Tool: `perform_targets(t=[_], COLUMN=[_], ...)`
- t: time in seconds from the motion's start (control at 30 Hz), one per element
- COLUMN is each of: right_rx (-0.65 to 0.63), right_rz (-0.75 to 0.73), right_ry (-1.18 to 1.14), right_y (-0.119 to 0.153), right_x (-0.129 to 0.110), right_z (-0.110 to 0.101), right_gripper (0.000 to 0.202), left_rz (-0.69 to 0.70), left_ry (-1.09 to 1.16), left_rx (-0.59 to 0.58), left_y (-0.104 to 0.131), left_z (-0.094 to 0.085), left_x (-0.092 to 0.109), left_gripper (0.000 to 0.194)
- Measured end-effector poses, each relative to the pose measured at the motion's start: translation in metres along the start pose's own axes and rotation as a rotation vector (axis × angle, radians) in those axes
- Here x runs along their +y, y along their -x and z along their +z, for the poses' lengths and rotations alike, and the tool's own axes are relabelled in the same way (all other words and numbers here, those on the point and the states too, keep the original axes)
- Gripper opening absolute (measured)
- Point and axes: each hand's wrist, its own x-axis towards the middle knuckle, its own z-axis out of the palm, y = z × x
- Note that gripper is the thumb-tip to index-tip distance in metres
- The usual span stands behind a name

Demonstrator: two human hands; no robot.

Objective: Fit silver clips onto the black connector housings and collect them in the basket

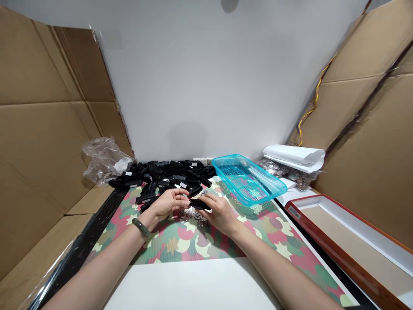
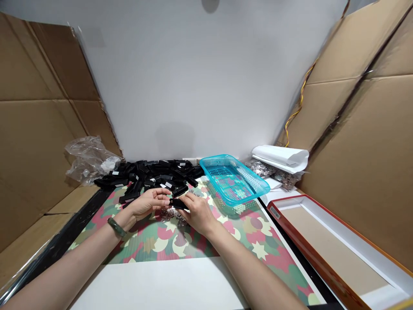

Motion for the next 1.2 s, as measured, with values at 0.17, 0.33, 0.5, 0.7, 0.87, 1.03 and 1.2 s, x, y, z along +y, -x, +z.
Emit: perform_targets(t=[0.17, 0.33, 0.5, 0.7, 0.87, 1.03, 1.2], right_rx=[0.013, 0.094, 0.199, 0.233, 0.209, 0.196, 0.190], right_rz=[0.039, 0.333, 0.300, 0.312, 0.378, 0.400, 0.406], right_ry=[-0.080, -0.313, -0.366, -0.417, -0.471, -0.506, -0.515], right_y=[0.000, -0.004, -0.004, -0.005, -0.005, -0.006, -0.006], right_x=[0.003, 0.004, 0.000, -0.004, -0.001, -0.001, -0.003], right_z=[0.001, 0.003, 0.004, 0.003, 0.005, 0.005, 0.004], right_gripper=[0.024, 0.026, 0.017, 0.023, 0.015, 0.016, 0.015], left_rz=[0.094, 0.455, 0.471, 0.465, 0.538, 0.556, 0.548], left_ry=[-0.041, -0.253, -0.259, -0.250, -0.343, -0.375, -0.381], left_rx=[0.011, 0.081, 0.050, 0.112, 0.180, 0.190, 0.191], left_y=[0.000, 0.001, 0.004, 0.010, 0.014, 0.014, 0.014], left_z=[0.006, 0.010, 0.015, 0.024, 0.030, 0.031, 0.030], left_x=[-0.002, -0.002, -0.004, -0.005, -0.004, -0.004, -0.004], left_gripper=[0.047, 0.028, 0.048, 0.046, 0.040, 0.040, 0.040])
